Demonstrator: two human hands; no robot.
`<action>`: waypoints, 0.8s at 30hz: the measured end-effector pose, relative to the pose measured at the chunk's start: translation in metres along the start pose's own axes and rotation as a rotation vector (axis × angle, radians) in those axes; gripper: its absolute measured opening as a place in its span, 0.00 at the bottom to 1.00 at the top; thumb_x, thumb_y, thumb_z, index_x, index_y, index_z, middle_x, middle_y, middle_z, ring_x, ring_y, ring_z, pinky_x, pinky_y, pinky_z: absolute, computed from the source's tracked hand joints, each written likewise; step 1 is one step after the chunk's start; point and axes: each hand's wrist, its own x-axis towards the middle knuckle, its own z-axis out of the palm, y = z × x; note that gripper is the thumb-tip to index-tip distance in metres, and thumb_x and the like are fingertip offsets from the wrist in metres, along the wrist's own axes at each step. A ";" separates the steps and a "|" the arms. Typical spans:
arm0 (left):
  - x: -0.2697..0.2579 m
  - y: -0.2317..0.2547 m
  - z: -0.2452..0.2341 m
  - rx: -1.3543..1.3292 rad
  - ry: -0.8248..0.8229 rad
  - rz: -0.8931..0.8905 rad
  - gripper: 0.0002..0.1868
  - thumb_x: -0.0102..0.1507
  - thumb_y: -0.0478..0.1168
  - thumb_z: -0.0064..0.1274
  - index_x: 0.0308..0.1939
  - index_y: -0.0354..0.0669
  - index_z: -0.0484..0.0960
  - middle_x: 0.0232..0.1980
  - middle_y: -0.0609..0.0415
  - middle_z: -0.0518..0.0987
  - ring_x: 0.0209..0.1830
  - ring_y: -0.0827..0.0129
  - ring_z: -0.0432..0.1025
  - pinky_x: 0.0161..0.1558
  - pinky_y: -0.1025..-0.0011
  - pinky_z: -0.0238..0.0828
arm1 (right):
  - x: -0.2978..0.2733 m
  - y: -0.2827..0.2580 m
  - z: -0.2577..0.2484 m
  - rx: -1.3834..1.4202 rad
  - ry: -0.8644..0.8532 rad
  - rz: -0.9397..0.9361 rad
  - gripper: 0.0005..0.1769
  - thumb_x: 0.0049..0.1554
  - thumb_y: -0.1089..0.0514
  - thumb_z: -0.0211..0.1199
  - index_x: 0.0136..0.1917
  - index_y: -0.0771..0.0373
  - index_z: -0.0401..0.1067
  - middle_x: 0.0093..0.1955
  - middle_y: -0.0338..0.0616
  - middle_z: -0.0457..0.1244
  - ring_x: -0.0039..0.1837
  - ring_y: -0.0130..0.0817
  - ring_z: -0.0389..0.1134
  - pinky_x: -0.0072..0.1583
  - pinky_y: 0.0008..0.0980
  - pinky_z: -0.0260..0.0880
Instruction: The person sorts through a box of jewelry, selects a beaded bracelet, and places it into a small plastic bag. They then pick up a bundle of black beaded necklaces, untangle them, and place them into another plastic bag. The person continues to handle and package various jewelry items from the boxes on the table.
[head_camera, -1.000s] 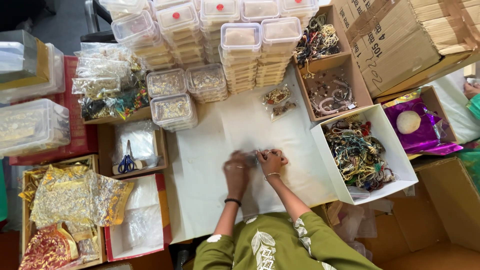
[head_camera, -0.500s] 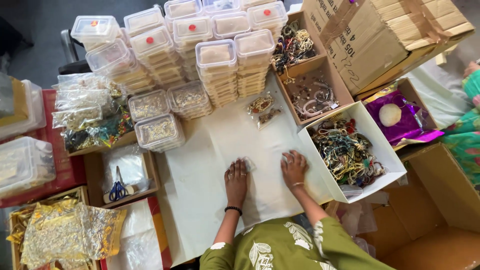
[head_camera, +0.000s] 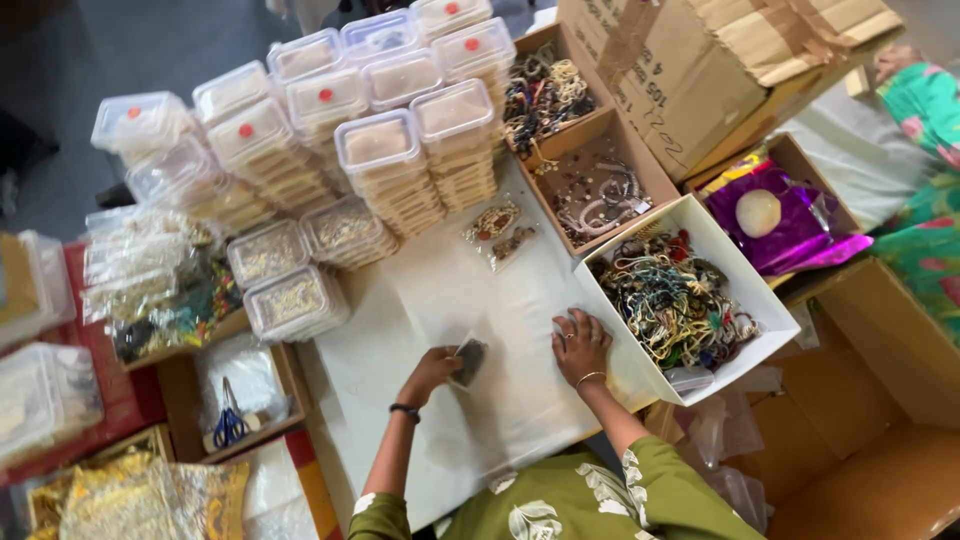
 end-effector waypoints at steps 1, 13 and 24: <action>0.001 0.002 -0.005 -0.420 -0.147 -0.083 0.24 0.64 0.39 0.49 0.64 0.38 0.80 0.60 0.42 0.78 0.50 0.61 0.75 0.50 0.63 0.76 | 0.001 0.001 0.000 0.002 -0.034 0.005 0.18 0.57 0.46 0.61 0.61 0.40 0.67 0.71 0.34 0.55 0.73 0.43 0.52 0.69 0.56 0.51; 0.059 0.068 -0.039 -1.431 -0.219 0.048 0.36 0.58 0.30 0.57 0.69 0.51 0.65 0.54 0.51 0.77 0.47 0.63 0.77 0.48 0.62 0.79 | 0.004 0.000 -0.008 0.048 -0.134 0.030 0.19 0.56 0.46 0.61 0.60 0.41 0.67 0.71 0.33 0.53 0.73 0.42 0.50 0.68 0.55 0.52; 0.149 0.047 -0.083 -0.919 0.043 0.044 0.20 0.61 0.29 0.61 0.56 0.41 0.76 0.43 0.55 0.81 0.37 0.74 0.74 0.40 0.76 0.74 | 0.010 -0.001 -0.009 0.026 -0.149 0.035 0.19 0.54 0.45 0.61 0.60 0.40 0.67 0.71 0.34 0.53 0.72 0.43 0.50 0.67 0.56 0.52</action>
